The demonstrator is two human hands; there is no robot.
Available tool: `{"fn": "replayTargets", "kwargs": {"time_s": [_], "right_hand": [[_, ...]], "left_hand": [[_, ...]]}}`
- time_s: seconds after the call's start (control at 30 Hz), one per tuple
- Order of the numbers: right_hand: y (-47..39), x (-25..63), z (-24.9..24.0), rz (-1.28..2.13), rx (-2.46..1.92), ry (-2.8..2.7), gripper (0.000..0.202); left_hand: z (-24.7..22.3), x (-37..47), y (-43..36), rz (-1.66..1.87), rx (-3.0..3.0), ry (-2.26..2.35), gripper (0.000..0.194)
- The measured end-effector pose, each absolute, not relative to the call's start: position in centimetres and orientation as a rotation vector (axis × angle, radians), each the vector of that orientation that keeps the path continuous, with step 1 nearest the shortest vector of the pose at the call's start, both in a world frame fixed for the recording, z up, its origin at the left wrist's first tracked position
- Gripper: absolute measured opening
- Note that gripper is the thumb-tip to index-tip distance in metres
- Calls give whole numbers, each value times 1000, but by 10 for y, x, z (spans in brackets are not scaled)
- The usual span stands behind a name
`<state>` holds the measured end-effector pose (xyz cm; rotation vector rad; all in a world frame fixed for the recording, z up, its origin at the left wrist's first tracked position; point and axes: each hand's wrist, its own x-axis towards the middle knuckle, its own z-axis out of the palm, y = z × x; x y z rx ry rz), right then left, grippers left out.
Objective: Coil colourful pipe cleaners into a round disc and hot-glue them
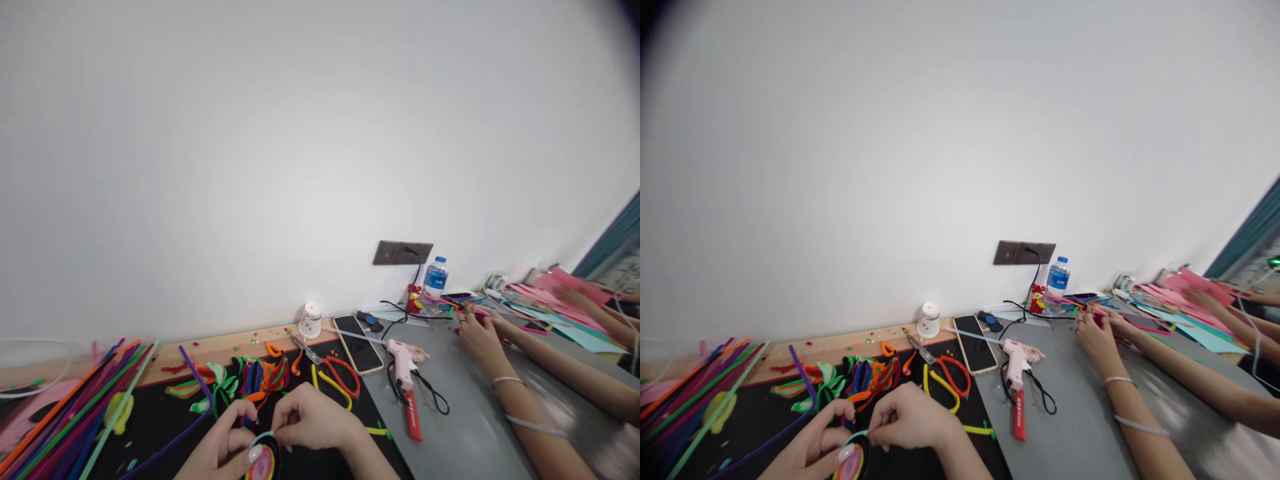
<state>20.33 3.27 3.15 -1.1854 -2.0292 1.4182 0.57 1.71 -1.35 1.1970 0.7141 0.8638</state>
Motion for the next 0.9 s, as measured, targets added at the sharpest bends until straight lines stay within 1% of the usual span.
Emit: {"fn": "replayTargets", "kwargs": {"time_s": [0.23, 0.37, 0.53, 0.77, 0.9], "right_hand": [[33, 204, 31, 1439, -1165, -2043, 7], [34, 204, 33, 1443, -1179, -1991, 7], [34, 202, 41, 1461, -1171, -1898, 11], [37, 206, 38, 1368, -1217, -1868, 6], [43, 212, 38, 1288, -1225, -1732, 7]], "left_hand": [[-13, 7, 16, 858, 1218, 739, 38], [-5, 7, 15, 893, 1158, 748, 39], [4, 7, 14, 913, 1141, 732, 36], [12, 3, 14, 912, 1133, 805, 34], [9, -1, 18, 1123, 1100, 928, 37]]}}
